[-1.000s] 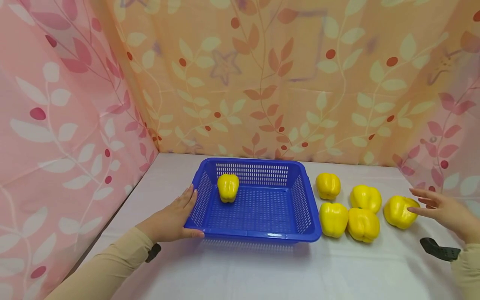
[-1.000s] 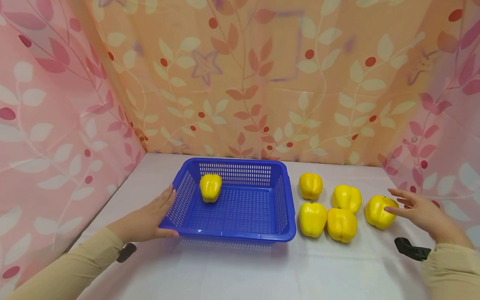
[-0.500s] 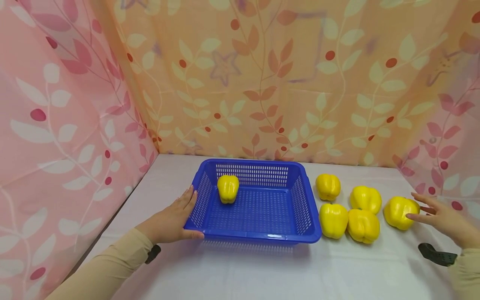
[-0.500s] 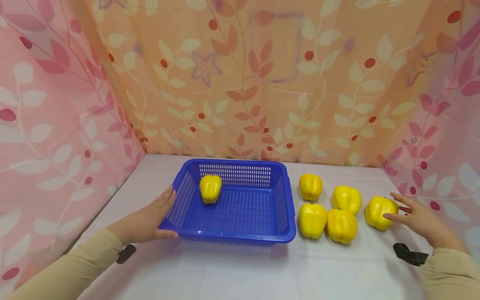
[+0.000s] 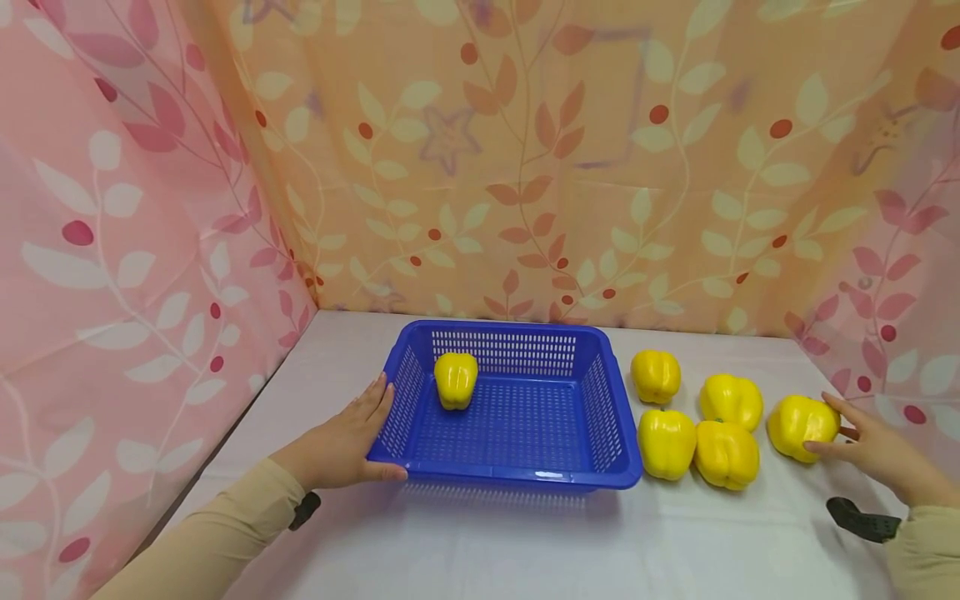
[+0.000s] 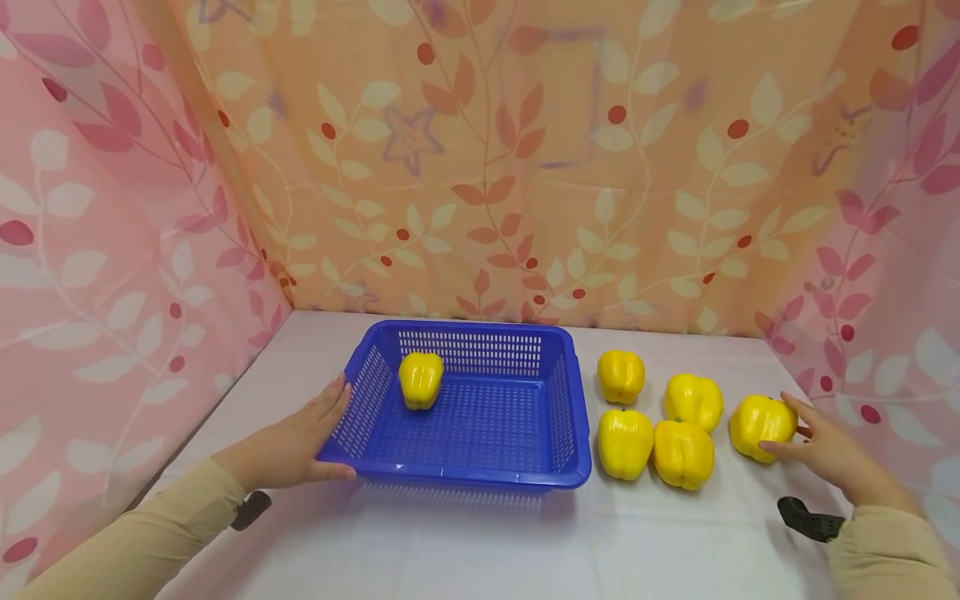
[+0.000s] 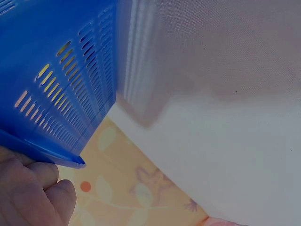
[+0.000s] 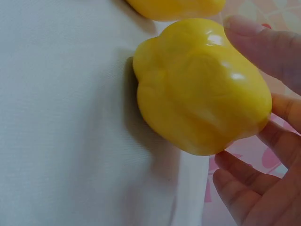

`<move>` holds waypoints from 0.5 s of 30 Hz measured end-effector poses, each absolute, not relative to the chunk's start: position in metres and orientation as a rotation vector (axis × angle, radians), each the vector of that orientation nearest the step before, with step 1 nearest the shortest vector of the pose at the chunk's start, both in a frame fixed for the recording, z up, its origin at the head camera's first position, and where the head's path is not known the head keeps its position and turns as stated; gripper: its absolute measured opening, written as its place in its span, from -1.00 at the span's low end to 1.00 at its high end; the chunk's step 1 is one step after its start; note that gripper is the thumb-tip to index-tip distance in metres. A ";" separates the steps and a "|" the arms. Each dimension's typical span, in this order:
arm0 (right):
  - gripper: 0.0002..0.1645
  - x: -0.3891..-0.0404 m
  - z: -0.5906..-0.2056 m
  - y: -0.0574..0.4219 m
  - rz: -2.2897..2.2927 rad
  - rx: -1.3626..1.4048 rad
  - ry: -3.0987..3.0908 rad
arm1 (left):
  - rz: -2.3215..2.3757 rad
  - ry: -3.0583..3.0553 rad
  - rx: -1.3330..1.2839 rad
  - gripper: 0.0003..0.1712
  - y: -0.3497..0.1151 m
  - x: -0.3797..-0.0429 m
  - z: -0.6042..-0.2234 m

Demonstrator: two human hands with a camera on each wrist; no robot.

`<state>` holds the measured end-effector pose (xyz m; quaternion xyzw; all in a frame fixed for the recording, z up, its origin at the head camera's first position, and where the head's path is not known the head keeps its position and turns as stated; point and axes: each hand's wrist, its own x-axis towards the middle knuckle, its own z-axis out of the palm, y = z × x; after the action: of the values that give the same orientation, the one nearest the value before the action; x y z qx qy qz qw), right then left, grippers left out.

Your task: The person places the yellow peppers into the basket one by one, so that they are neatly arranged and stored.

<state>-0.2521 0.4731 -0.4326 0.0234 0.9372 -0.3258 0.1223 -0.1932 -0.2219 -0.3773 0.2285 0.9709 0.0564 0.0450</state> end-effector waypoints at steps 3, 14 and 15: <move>0.33 -0.251 -0.434 0.472 -0.955 0.083 2.739 | 0.172 2.962 0.689 0.35 -0.222 -0.193 -0.378; 0.35 -0.250 -0.442 0.470 -0.964 0.027 2.781 | 0.171 2.967 0.674 0.36 -0.221 -0.193 -0.378; 0.36 -0.250 -0.443 0.470 -0.973 0.024 2.781 | 0.170 2.968 0.678 0.36 -0.222 -0.193 -0.378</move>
<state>-0.2502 0.4703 -0.4434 0.0082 0.9394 -0.3287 0.0975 -0.1933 -0.2215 -0.3784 0.2221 0.9724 0.0555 0.0460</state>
